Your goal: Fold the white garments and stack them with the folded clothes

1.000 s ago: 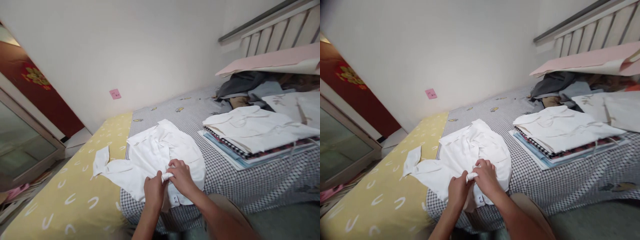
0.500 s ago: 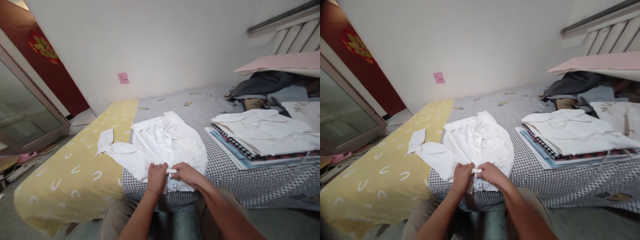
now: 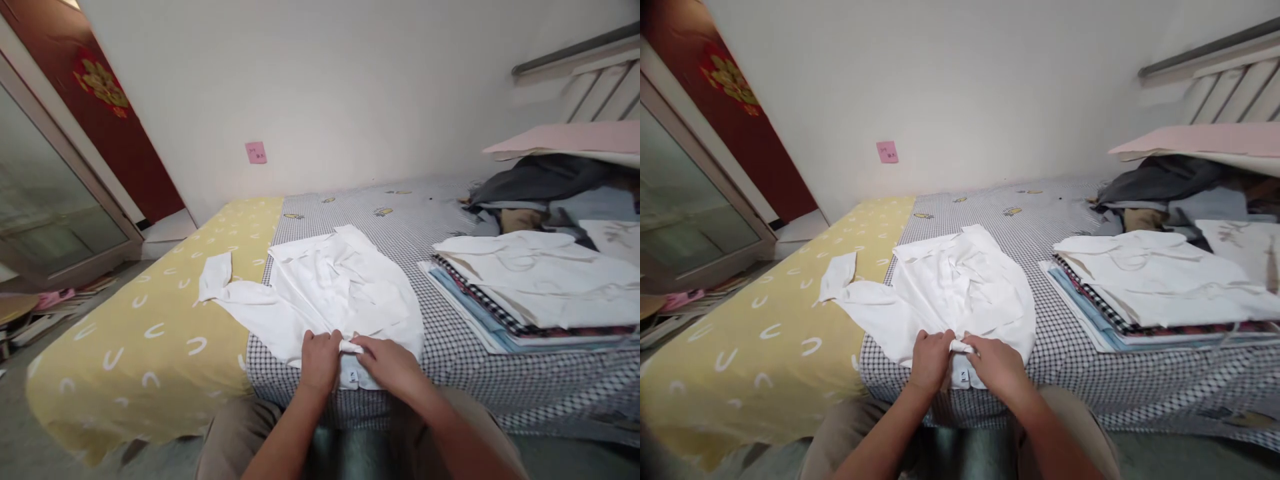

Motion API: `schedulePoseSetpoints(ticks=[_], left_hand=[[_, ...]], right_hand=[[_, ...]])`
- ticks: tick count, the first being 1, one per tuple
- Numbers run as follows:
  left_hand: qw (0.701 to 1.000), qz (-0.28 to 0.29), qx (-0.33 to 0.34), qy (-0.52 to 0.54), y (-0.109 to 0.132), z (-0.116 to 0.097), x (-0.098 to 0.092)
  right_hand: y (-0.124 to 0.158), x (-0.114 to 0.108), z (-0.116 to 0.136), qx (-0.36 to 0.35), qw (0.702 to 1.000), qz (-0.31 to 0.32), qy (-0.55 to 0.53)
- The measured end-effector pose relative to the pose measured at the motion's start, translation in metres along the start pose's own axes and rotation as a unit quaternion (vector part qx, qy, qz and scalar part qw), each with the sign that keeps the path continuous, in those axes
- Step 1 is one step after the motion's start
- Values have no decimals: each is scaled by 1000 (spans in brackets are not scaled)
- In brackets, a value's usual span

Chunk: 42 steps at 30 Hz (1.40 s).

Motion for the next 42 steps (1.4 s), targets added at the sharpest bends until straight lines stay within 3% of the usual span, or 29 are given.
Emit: schedulePoseSetpoints(ticks=[2, 4, 7, 9, 13, 15, 19, 24, 28, 32, 37, 39, 42], left_hand=[[1000, -6, -17, 11, 0, 1, 0], [999, -9, -30, 22, 0, 2, 1], [998, -12, -46, 38, 1, 3, 2], [997, -13, -54, 46, 2, 3, 1], [997, -12, -58, 53, 2, 4, -1], [997, -12, -58, 51, 2, 5, -1], [998, -12, -52, 45, 2, 6, 1], [998, -16, -42, 37, 1, 5, 4], [999, -18, -37, 29, 2, 3, 3], [999, -16, -30, 21, 2, 1, 2], [1000, -14, -17, 15, 3, 0, 1], [999, -15, -25, 15, 2, 2, 1], [999, -19, -36, 18, 1, 4, 1]], right_hand=[[13, -12, 6, -7, 997, -35, 63], [25, -22, 8, -10, 998, -46, 51], [44, -49, 13, -64, 982, -168, 64], [55, -51, 7, -70, 972, -221, 44], [47, 5, -15, -20, 992, -106, -64], [39, 20, -14, -25, 994, -101, -39], [21, 18, -6, -44, 989, -141, -4], [9, 17, -13, -14, 992, -123, 10], [3, 16, -15, -33, 993, -111, -32], [-5, 28, -17, 7, 992, 4, -123], [-5, 49, -23, 134, 947, 129, -260], [-8, 52, -24, 116, 943, 115, -290], [-13, 44, -26, 36, 959, 30, -278]])
Point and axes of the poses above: each hand's wrist, its own y-axis away from the middle knuckle, its own x-axis out of the palm, z = x × y, the point moved 10 cm from there along -y, towards the middle knuckle, and after that the axes turned 15 degrees about -y, right-handed, at the moved point
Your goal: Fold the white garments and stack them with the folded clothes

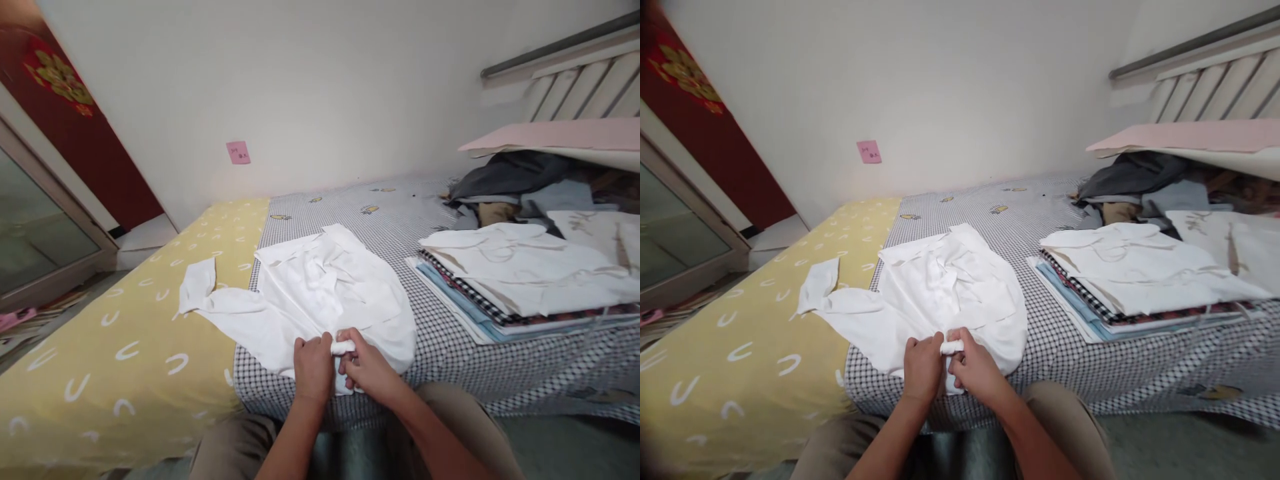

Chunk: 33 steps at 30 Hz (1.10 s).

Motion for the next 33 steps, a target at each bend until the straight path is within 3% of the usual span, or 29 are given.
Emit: schedulePoseSetpoints(ticks=[3, 6, 11, 17, 20, 23, 25, 28, 30, 33], left_hand=[[1000, -1, -1, 4, -1, 0, 0], [1000, 0, -1, 7, -1, 0, -1], [1000, 3, -3, 6, 0, 0, 0], [1000, 11, -1, 5, -1, -1, 2], [1000, 16, 0, 6, -1, -1, 2], [1000, 22, 14, 5, -1, -2, 2], [999, 26, 25, 3, 0, -4, 1], [999, 31, 23, 3, 1, -3, 0], [999, 33, 20, 5, 1, -2, 0], [999, 33, 15, 9, -1, -1, 0]], right_hand=[[4, -9, 3, -63, 996, -56, 37], [9, -19, 10, -79, 990, -98, 56], [7, -16, 17, -77, 986, -82, 123], [3, -15, 10, -63, 988, -86, 114], [6, -10, 14, -34, 978, -55, 199], [10, 0, 22, -15, 960, 16, 280], [12, 9, 15, 33, 970, 78, 229], [16, 24, 2, 91, 984, 148, 46], [13, 22, 3, 48, 993, 107, 3], [11, 3, 8, -36, 998, -41, 34]])
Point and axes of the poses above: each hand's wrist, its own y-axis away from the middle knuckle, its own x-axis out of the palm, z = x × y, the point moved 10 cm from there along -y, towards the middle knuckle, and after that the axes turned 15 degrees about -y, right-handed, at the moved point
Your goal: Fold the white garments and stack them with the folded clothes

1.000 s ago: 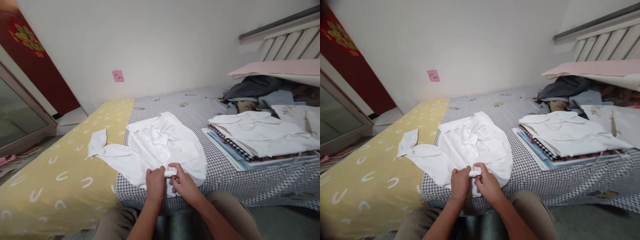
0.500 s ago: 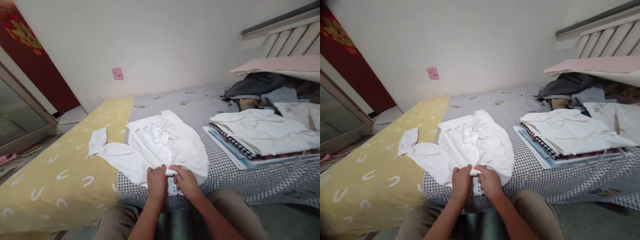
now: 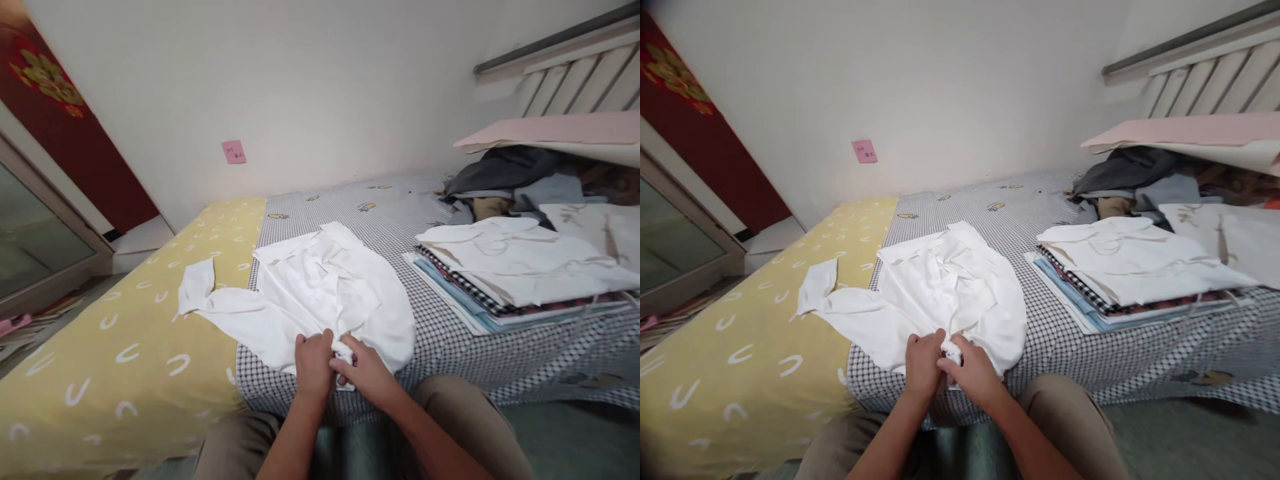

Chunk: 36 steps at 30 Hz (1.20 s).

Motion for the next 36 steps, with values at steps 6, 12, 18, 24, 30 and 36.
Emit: schedulePoseSetpoints(ticks=[6, 12, 18, 24, 30, 36], left_hand=[[1000, 7, -10, 2, -3, 0, 0], [1000, 11, -10, 2, -4, -1, 1], [1000, 11, -9, -2, -3, -2, 0], [1000, 12, -15, -9, -3, -2, -1], [1000, 10, -14, -15, -4, -1, 2], [1000, 9, -14, -14, -3, -2, -1]], right_hand=[[11, -20, 11, -49, 981, -158, 102], [29, -31, 4, -28, 980, -196, 5], [27, -17, -40, 142, 971, -148, -123], [32, -4, -34, 186, 966, -37, -177], [41, -11, -28, 143, 972, 18, -183], [38, -27, -23, 103, 955, -75, -266]])
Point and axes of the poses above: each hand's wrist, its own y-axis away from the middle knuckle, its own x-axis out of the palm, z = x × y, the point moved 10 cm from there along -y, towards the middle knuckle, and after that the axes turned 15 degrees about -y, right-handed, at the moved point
